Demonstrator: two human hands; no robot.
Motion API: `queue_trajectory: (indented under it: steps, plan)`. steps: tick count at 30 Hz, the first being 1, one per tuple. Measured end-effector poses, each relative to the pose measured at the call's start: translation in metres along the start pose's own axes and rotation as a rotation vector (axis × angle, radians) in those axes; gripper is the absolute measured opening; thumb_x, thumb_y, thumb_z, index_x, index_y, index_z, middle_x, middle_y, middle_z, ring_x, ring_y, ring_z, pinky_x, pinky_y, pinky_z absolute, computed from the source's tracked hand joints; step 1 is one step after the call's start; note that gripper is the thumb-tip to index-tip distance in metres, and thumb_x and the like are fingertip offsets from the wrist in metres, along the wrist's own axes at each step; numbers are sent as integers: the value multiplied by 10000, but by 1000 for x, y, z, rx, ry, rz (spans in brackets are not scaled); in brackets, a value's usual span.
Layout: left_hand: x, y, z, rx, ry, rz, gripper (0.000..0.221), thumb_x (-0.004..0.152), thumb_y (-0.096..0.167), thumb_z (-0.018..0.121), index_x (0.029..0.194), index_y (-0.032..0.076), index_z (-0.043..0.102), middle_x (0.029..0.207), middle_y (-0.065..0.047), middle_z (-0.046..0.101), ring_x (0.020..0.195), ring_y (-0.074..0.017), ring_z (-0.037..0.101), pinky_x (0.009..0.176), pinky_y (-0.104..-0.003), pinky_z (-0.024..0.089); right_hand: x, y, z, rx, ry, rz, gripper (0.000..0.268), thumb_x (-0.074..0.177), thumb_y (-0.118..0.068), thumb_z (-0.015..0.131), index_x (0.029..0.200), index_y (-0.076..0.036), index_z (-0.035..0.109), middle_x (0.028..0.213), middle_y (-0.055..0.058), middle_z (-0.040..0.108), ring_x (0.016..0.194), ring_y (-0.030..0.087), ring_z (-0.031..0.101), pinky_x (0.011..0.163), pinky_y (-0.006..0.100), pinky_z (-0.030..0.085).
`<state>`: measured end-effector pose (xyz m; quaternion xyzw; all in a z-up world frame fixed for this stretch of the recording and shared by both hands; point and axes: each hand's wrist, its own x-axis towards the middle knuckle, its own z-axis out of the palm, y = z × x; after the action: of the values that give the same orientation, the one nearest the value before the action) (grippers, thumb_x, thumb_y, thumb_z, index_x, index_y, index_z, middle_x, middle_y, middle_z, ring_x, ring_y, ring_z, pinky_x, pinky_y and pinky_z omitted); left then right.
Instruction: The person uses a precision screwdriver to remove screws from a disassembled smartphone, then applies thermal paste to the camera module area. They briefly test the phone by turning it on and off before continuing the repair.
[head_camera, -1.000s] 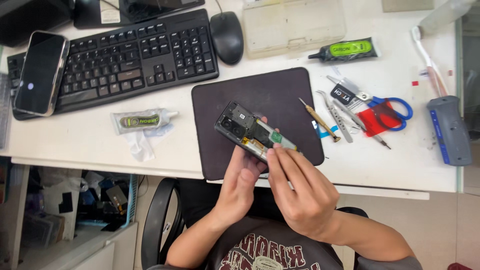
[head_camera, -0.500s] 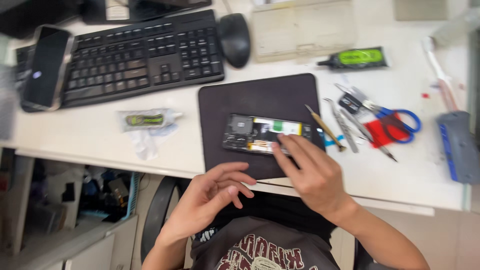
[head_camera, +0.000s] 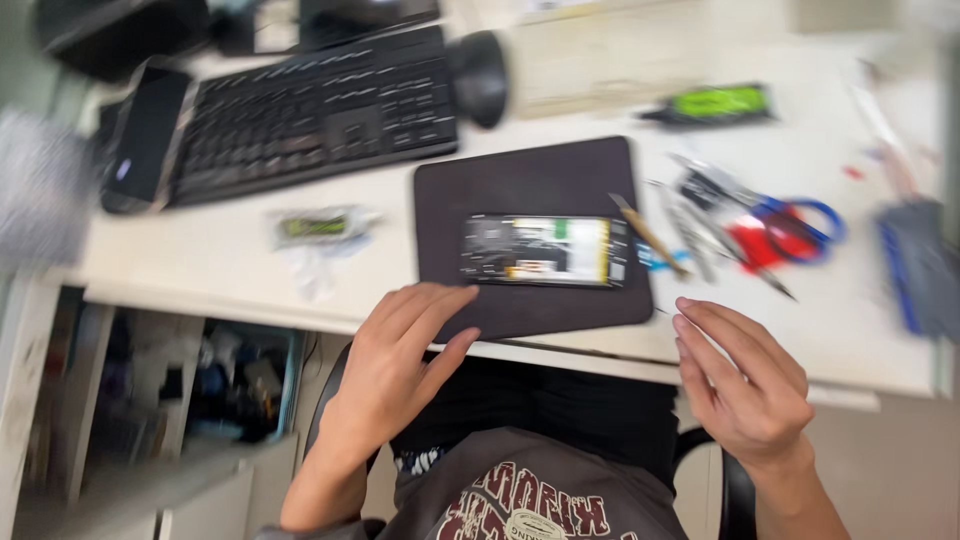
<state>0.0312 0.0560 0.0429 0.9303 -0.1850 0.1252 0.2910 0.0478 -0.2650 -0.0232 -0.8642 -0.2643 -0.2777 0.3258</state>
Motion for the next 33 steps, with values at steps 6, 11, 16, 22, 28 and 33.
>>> queue_trajectory:
  steps: [6,11,16,22,28,33]
  plan:
    - [29,68,56,-235,-307,454,393,909,156,776,1247,3,648,1201,-142,689,1138,-340,655,992,-443,516,-107,38,-80,-169,546,103,153,1010,127,595,1146,118,665,1032,218,703,914,334,749,778,389,649]
    - [45,146,139,-322,-498,891,379,950,174,743,1267,-15,657,1274,-142,676,1228,-321,627,1074,-445,497,-184,91,-127,-25,881,545,183,1183,17,551,1301,123,643,1032,202,736,838,209,684,785,288,594]
    - [44,206,191,-379,-585,1134,368,944,167,747,1252,-20,671,1269,-148,674,1257,-317,630,1124,-453,493,-210,165,-143,295,529,823,169,1116,-51,654,1213,78,702,1060,145,737,956,189,738,874,289,627]
    - [35,243,220,-471,-620,1184,326,955,132,755,1244,-6,688,1285,-137,682,1257,-308,641,1135,-453,495,-173,272,-100,-63,-3,983,218,947,-121,740,1139,-21,761,1067,181,762,935,292,759,863,404,598]
    - [39,257,235,-469,-661,1163,327,954,114,766,1249,-7,695,1280,-138,684,1253,-301,642,1141,-459,499,-141,343,-55,-72,-146,1052,210,901,-141,699,1074,-58,785,1083,188,755,996,365,710,924,464,560]
    - [46,260,234,-430,-703,1125,345,942,134,765,1251,-3,695,1295,-142,685,1266,-305,646,1153,-469,491,-134,359,-20,-129,-237,910,243,951,-188,689,1117,-22,749,1046,237,729,974,398,704,871,507,578]
